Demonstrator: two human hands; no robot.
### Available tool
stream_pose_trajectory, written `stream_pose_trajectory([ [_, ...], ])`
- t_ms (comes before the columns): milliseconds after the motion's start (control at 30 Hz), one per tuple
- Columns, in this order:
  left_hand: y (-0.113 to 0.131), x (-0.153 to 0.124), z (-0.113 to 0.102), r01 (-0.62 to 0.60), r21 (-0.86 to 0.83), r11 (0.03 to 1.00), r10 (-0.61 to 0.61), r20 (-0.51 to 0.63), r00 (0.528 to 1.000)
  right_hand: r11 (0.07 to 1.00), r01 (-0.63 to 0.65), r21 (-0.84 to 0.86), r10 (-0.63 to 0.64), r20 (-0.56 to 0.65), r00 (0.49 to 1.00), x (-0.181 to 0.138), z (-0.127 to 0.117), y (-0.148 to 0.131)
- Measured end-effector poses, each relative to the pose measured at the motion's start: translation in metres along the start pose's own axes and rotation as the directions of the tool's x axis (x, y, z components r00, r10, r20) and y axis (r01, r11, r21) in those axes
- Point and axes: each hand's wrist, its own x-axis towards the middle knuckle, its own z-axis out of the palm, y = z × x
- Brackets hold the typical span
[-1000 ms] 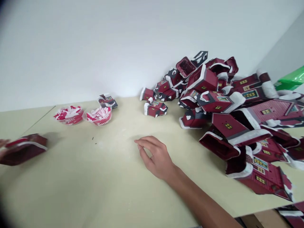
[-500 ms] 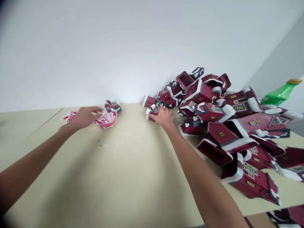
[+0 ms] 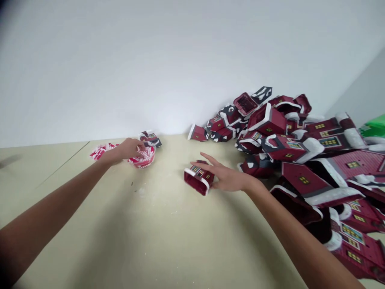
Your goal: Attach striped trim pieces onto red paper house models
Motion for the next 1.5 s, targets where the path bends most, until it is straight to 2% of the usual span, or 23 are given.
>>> stream_pose_trajectory([
  [67,-0.003,0.0,0.002,-0.017,-0.004,1.0,0.017,-0.026,1.0,0.991,0.129,-0.023,-0.13,-0.063,0.99,-0.025,0.007,-0.018],
  [167,-0.006,-0.002,0.005,-0.025,-0.01,1.0,0.024,-0.084,0.996,0.981,0.19,-0.026,-0.192,-0.195,0.962,-0.051,0.022,-0.044],
  [333,-0.003,-0.007,0.005,0.01,-0.027,1.0,-0.014,-0.154,0.988,0.968,0.213,0.132,-0.202,-0.095,0.975,-0.066,0.045,-0.069],
  [500,0.001,-0.017,-0.005,0.111,-0.008,0.994,-0.11,-0.209,0.972,0.907,0.257,0.333,-0.23,-0.118,0.966,-0.072,0.055,-0.081],
  [600,0.007,-0.029,-0.017,0.174,-0.015,0.985,-0.171,-0.289,0.942,0.872,0.223,0.436,-0.176,-0.146,0.973,-0.072,0.053,-0.084],
  [667,0.018,-0.04,-0.024,0.193,-0.092,0.977,-0.213,-0.348,0.913,0.848,0.173,0.501,-0.067,-0.222,0.973,-0.067,0.05,-0.082],
  [733,0.034,-0.053,-0.026,0.198,-0.205,0.959,-0.264,-0.375,0.889,0.835,0.132,0.534,0.058,-0.323,0.945,-0.055,0.049,-0.078],
  [800,0.056,-0.067,-0.022,0.136,-0.378,0.916,-0.267,-0.322,0.908,0.83,0.129,0.542,0.125,-0.407,0.905,-0.039,0.051,-0.076],
  [867,0.079,-0.081,-0.01,0.02,-0.561,0.828,-0.17,-0.215,0.962,0.792,0.162,0.588,0.139,-0.433,0.891,-0.021,0.056,-0.077],
  [967,0.111,-0.098,0.014,-0.108,-0.736,0.669,0.035,-0.113,0.993,0.634,0.233,0.737,0.17,-0.427,0.888,0.003,0.066,-0.085],
  [1067,0.133,-0.107,0.033,-0.116,-0.844,0.523,0.111,-0.068,0.992,0.524,0.301,0.797,0.24,-0.478,0.845,0.017,0.074,-0.094],
  [1167,0.143,-0.111,0.042,-0.103,-0.895,0.435,0.081,-0.075,0.994,0.486,0.341,0.805,0.302,-0.521,0.798,0.018,0.075,-0.098],
  [1233,0.144,-0.115,0.047,-0.121,-0.891,0.438,0.03,-0.12,0.992,0.509,0.357,0.783,0.297,-0.549,0.781,0.014,0.072,-0.097],
  [1300,0.141,-0.122,0.057,-0.153,-0.879,0.451,-0.015,-0.179,0.984,0.618,0.364,0.696,0.212,-0.594,0.776,0.008,0.067,-0.097],
  [1333,0.138,-0.126,0.063,-0.174,-0.876,0.45,-0.031,-0.211,0.977,0.689,0.362,0.628,0.133,-0.6,0.789,0.005,0.065,-0.097],
  [1400,0.131,-0.135,0.077,-0.224,-0.876,0.428,-0.044,-0.268,0.962,0.804,0.363,0.471,-0.068,-0.534,0.843,0.001,0.063,-0.098],
  [1500,0.121,-0.148,0.094,-0.278,-0.874,0.399,-0.036,-0.318,0.948,0.877,0.385,0.286,-0.282,-0.342,0.896,-0.002,0.069,-0.101],
])
